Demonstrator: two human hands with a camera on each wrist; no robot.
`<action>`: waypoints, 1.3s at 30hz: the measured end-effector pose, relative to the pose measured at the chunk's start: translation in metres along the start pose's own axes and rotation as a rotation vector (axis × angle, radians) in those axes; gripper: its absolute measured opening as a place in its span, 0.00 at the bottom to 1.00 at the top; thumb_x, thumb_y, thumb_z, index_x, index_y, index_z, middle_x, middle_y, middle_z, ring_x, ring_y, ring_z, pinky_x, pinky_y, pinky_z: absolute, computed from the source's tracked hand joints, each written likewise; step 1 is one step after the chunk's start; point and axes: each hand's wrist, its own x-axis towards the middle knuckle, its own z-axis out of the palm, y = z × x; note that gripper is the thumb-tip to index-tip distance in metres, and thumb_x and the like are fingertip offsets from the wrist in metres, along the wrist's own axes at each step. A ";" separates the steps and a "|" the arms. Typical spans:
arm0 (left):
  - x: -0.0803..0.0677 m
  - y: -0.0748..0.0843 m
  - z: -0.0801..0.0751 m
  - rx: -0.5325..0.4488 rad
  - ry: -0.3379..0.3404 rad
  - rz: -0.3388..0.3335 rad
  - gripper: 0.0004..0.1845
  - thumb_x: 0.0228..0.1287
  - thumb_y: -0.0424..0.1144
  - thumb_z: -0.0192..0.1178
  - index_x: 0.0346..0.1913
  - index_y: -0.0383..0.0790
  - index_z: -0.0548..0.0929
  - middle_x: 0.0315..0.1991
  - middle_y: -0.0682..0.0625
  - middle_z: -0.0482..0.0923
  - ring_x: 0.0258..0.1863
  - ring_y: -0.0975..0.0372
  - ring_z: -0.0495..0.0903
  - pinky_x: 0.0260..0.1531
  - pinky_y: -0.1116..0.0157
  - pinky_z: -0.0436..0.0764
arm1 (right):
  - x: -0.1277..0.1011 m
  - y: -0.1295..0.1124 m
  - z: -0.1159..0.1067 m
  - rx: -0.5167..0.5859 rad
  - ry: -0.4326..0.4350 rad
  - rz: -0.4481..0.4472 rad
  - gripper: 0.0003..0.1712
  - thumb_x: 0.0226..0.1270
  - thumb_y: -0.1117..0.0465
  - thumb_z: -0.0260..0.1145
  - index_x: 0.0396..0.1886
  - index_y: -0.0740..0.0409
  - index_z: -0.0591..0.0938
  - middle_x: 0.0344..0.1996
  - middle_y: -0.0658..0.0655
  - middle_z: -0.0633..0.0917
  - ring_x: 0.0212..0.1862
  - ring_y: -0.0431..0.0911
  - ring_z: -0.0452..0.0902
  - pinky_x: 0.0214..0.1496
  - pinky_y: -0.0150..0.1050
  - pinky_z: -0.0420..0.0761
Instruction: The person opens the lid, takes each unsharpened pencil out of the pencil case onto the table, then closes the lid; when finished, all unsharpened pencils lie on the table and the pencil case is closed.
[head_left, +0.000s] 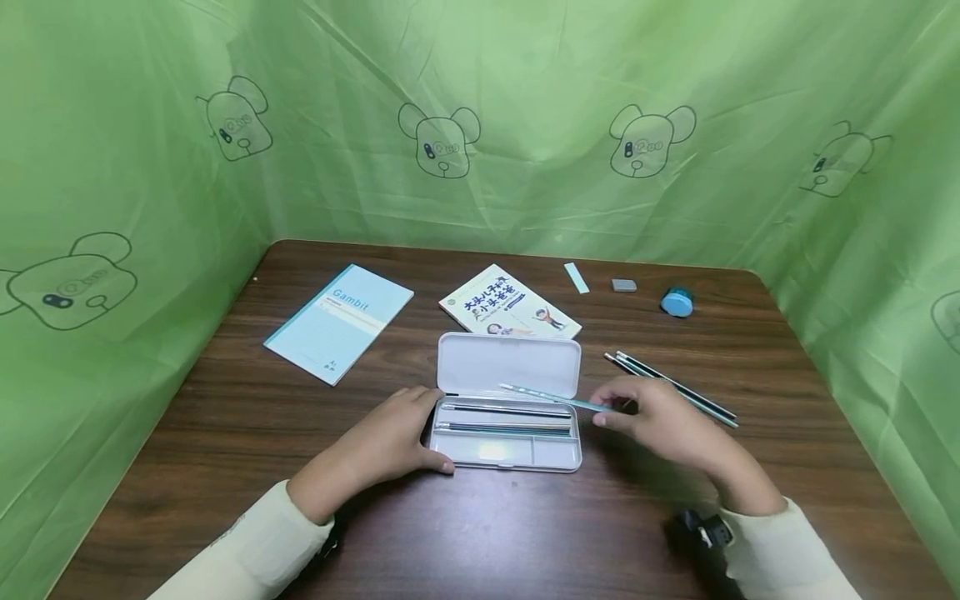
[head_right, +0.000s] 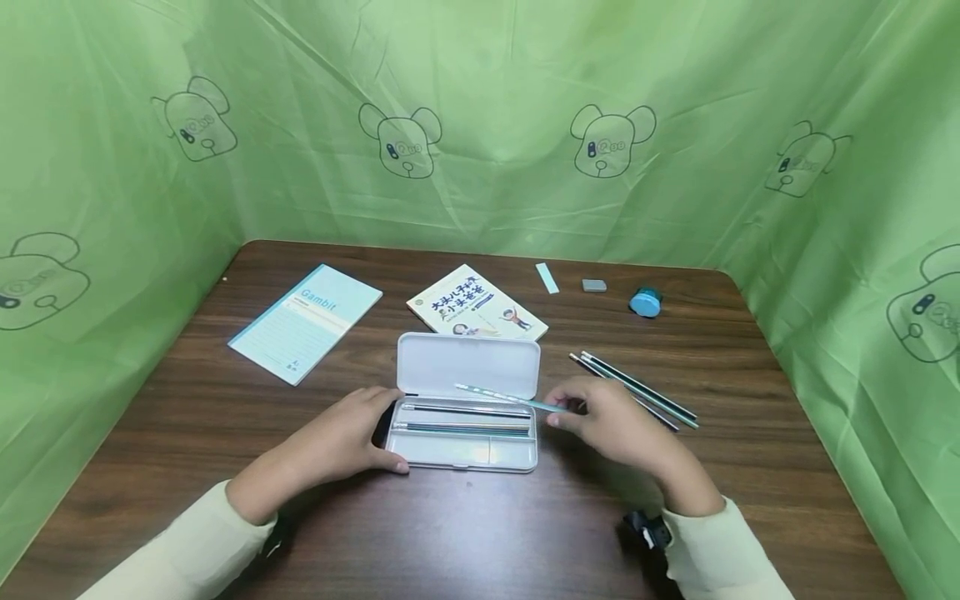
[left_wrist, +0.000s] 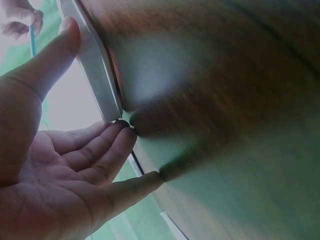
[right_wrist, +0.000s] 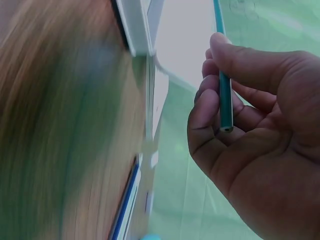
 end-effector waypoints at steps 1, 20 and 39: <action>0.000 0.000 0.000 -0.001 -0.001 -0.001 0.56 0.50 0.56 0.90 0.76 0.29 0.77 0.69 0.36 0.83 0.71 0.45 0.81 0.74 0.46 0.81 | -0.004 0.005 -0.004 0.012 0.010 0.011 0.03 0.73 0.62 0.79 0.43 0.53 0.92 0.36 0.42 0.88 0.41 0.34 0.79 0.44 0.34 0.84; -0.001 0.000 0.000 0.012 -0.008 -0.006 0.56 0.51 0.57 0.90 0.77 0.29 0.76 0.71 0.36 0.83 0.72 0.44 0.80 0.75 0.45 0.80 | -0.059 0.133 -0.062 0.060 0.070 0.324 0.13 0.79 0.60 0.75 0.55 0.64 0.91 0.40 0.51 0.90 0.40 0.32 0.81 0.42 0.30 0.83; -0.001 0.000 0.001 0.017 -0.012 -0.006 0.57 0.50 0.57 0.90 0.77 0.29 0.76 0.69 0.37 0.83 0.71 0.45 0.81 0.74 0.46 0.81 | -0.039 0.161 -0.068 -0.015 0.023 0.379 0.15 0.81 0.58 0.73 0.55 0.67 0.90 0.42 0.55 0.90 0.42 0.34 0.79 0.43 0.30 0.80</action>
